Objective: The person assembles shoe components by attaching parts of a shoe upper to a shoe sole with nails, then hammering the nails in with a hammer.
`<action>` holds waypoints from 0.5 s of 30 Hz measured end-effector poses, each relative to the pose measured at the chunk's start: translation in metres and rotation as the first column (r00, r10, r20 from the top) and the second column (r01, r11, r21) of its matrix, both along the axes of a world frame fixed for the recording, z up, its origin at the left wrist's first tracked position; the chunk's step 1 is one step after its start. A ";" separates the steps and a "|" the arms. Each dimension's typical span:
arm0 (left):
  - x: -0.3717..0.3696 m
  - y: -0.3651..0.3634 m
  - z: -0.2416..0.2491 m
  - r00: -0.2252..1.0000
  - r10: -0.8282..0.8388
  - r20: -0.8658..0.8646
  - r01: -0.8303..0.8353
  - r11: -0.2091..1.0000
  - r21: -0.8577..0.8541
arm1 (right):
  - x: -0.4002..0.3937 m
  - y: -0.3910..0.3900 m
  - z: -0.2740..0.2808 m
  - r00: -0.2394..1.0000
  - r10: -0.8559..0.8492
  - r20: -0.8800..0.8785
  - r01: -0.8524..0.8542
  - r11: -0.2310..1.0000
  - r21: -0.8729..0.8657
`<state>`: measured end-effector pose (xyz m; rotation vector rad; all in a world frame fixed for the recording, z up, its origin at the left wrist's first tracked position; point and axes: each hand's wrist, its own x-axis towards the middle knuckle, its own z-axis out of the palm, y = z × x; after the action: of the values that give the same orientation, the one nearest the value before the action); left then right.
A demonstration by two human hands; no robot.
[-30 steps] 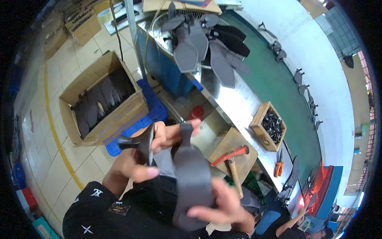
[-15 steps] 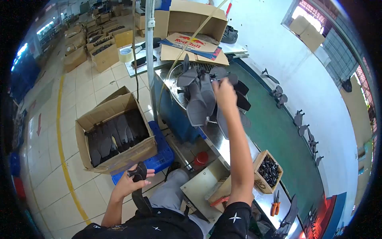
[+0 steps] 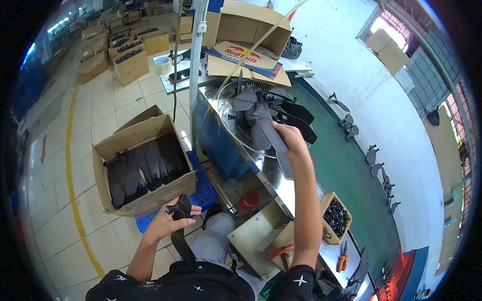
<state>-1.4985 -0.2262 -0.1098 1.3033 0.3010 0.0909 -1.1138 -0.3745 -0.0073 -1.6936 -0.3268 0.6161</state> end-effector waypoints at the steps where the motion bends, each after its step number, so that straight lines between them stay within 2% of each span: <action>1: 0.002 0.001 0.000 0.999 -0.016 0.047 0.014 0.999 0.031 | -0.019 -0.017 0.012 0.998 0.005 0.058 -0.005 1.000 0.000; 3: 0.007 0.003 0.002 0.989 -0.052 0.136 0.040 0.995 0.091 | -0.073 -0.045 0.014 0.933 -0.069 0.354 0.055 0.997 0.049; 5: 0.019 -0.002 0.023 0.962 0.013 0.271 -0.036 0.996 0.080 | -0.133 -0.076 0.012 0.835 -0.067 0.546 0.057 0.998 0.034; 6: 0.028 -0.008 0.036 0.926 0.085 0.368 -0.104 0.994 0.032 | -0.164 -0.090 0.014 0.827 -0.058 0.559 0.073 0.997 -0.004; 7: 0.038 -0.013 0.046 0.877 0.159 0.454 -0.168 0.986 -0.022 | -0.195 -0.102 0.015 0.821 -0.049 0.569 0.088 0.995 -0.042; 9: 0.058 -0.014 0.061 0.762 0.116 0.637 -0.180 0.983 0.036 | -0.251 -0.121 0.015 0.852 -0.019 0.523 0.063 0.996 -0.067; 11: 0.069 -0.016 0.075 0.688 0.003 0.725 -0.104 0.990 0.095 | -0.288 -0.138 0.017 0.925 0.061 0.375 -0.037 0.997 -0.071; 13: 0.068 -0.021 0.092 0.653 -0.169 0.739 0.076 0.984 0.159 | -0.315 -0.147 0.018 0.977 0.038 0.211 -0.041 0.999 0.011; 14: 0.062 -0.027 0.097 0.708 -0.247 0.662 0.167 0.969 0.183 | -0.321 -0.159 0.014 0.970 0.075 0.232 -0.082 0.996 0.018; 15: 0.059 -0.029 0.095 0.731 -0.259 0.632 0.253 0.962 0.102 | -0.328 -0.163 0.013 0.974 0.054 0.218 -0.075 0.993 0.092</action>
<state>-1.4398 -0.2548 -0.0149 1.2319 -0.4758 0.2966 -1.4414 -0.5372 0.0054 -1.6612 -0.5606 0.4561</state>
